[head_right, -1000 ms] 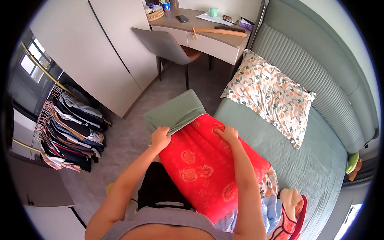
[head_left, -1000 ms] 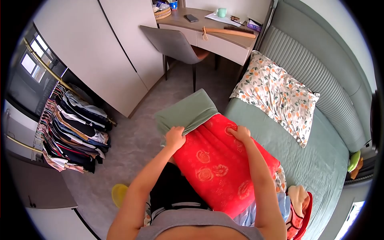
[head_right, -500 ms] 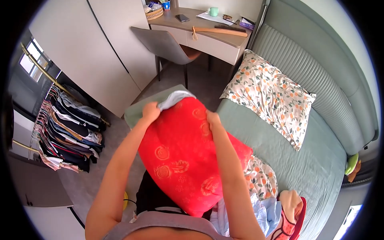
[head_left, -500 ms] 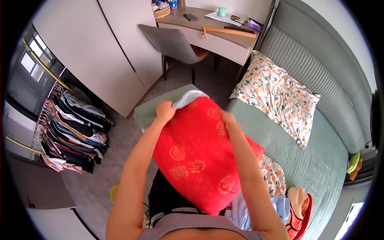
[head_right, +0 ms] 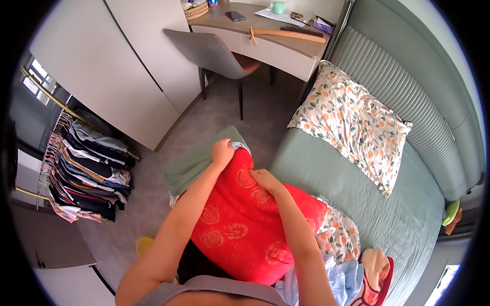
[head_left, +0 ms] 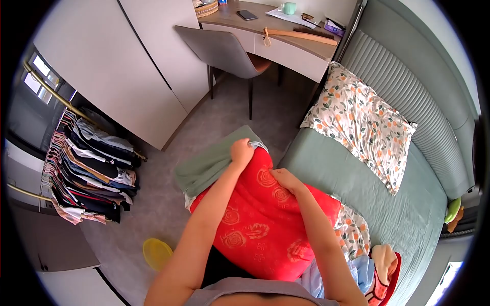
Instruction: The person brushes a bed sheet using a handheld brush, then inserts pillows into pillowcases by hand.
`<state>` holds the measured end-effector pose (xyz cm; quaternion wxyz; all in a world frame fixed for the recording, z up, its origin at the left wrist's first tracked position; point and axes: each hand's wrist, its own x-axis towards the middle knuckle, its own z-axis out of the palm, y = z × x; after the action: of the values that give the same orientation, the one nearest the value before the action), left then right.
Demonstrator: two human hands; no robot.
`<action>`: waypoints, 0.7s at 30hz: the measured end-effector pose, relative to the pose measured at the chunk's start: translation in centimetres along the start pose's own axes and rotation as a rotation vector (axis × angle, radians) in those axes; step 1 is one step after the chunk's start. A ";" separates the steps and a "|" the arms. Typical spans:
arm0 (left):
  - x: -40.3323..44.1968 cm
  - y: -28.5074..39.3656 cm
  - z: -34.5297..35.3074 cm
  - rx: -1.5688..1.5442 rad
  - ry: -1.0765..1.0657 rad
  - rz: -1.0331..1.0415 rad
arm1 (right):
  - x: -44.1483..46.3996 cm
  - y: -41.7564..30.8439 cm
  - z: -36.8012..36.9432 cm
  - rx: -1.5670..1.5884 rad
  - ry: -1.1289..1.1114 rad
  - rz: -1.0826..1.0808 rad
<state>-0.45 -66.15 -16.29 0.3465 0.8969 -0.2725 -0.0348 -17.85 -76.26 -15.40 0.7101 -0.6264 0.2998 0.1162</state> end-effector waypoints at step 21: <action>-9.4 0.8 -4.3 -1.065 -0.431 -0.048 | 11.8 0.4 1.8 -0.132 0.490 -0.613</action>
<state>-7.74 -59.22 -13.71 0.6861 0.5773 -0.2615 -0.3572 -8.20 -76.92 -22.45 0.5775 -0.7403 0.2513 -0.2350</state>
